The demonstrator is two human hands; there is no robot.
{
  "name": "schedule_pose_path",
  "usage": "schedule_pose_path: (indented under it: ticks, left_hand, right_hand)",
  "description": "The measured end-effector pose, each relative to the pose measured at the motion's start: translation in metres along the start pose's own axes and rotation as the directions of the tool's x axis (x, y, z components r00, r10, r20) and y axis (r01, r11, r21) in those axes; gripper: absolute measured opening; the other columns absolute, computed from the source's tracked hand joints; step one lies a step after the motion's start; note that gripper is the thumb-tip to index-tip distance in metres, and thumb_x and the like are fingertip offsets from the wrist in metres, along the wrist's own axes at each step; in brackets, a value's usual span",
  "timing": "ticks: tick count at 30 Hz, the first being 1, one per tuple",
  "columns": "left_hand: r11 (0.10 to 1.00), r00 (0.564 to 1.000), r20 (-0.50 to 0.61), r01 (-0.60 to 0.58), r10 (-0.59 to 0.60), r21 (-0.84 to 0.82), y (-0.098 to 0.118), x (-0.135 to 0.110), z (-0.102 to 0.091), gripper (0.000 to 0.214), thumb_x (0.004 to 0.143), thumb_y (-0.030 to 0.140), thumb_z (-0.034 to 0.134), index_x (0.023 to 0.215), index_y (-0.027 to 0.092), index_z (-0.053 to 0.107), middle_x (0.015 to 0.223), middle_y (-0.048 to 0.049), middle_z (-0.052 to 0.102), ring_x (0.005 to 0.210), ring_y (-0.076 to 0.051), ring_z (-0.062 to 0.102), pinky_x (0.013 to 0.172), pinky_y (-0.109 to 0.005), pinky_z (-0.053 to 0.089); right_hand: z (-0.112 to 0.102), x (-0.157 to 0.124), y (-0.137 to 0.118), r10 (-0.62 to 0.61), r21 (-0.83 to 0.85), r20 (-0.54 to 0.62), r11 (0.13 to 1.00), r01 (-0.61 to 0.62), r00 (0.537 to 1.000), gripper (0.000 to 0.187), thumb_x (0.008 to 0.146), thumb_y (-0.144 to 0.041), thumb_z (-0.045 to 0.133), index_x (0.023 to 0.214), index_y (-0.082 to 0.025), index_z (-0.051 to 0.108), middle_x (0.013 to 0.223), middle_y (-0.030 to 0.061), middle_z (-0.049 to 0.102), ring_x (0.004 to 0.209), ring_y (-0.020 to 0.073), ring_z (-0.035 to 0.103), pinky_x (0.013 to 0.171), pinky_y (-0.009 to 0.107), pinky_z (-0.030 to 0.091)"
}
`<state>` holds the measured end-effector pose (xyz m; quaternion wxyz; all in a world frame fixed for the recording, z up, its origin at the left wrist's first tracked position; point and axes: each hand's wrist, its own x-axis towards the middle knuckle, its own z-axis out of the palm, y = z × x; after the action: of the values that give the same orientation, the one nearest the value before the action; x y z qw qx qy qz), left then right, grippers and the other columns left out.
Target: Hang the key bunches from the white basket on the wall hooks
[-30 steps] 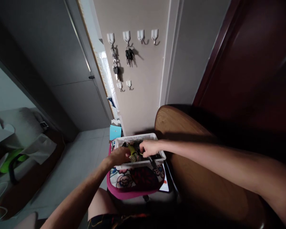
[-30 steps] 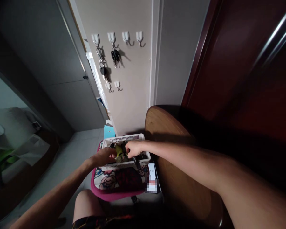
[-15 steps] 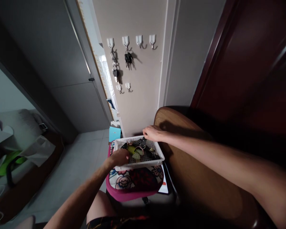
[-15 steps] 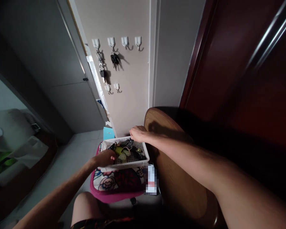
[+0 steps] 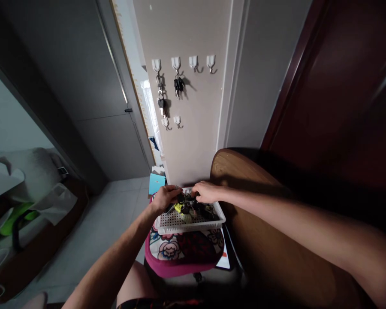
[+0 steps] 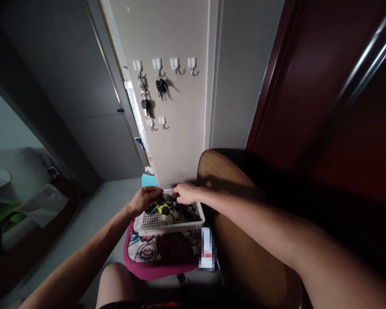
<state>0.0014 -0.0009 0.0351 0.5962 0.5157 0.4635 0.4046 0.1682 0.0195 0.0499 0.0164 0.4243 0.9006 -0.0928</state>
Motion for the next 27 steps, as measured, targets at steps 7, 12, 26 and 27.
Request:
schedule_pose_path:
  ticks: [7,12,26,27]
  left_hand:
    - [0.996,0.999,-0.043,0.030,-0.034,-0.086,-0.006,0.006,0.000,0.020,0.053,0.026,0.057,0.065,0.011,0.053,0.057,0.0007,0.053,0.052,-0.007,0.050,0.052,-0.018,0.040]
    - [0.997,0.998,-0.057,0.021,-0.025,-0.070,-0.006,0.004,-0.001,0.016,0.058,0.024,0.053,0.068,0.012,0.050,0.057,0.0011,0.053,0.054,-0.008,0.051,0.055,-0.021,0.041]
    - [0.851,1.000,-0.012,0.007,0.000,0.525,-0.022,0.006,0.011,0.017,0.059,0.013,0.041,0.070,0.010,0.054,0.051,0.0029,0.050,0.046,-0.005,0.042,0.045,-0.016,0.033]
    - [0.824,1.000,-0.003,0.003,-0.001,0.567,-0.024,0.006,0.014,0.018,0.059,0.013,0.041,0.071,0.010,0.054,0.053,0.0023,0.051,0.047,-0.005,0.043,0.046,-0.016,0.034]
  right_hand:
    - [0.008,0.002,0.005,0.038,0.043,-0.007,0.998,-0.038,0.999,0.031,0.057,-0.020,0.043,0.086,-0.019,0.056,0.081,0.0030,0.058,0.070,0.0130,0.050,0.053,0.018,0.033]
    - [0.014,0.000,0.003,0.054,0.106,0.061,0.993,-0.060,0.997,0.024,0.059,-0.023,0.043,0.077,-0.019,0.058,0.070,0.0017,0.059,0.064,0.0127,0.052,0.049,0.019,0.033]
    - [0.038,-0.005,0.008,0.153,0.100,-0.064,0.984,-0.146,0.986,0.029,0.056,-0.019,0.046,0.085,-0.017,0.052,0.085,0.0053,0.056,0.077,0.0166,0.049,0.058,0.022,0.035]
    - [0.041,-0.006,0.008,0.141,0.102,-0.049,0.986,-0.135,0.989,0.031,0.056,-0.020,0.047,0.086,-0.018,0.051,0.086,0.0055,0.055,0.078,0.0169,0.049,0.058,0.022,0.034]
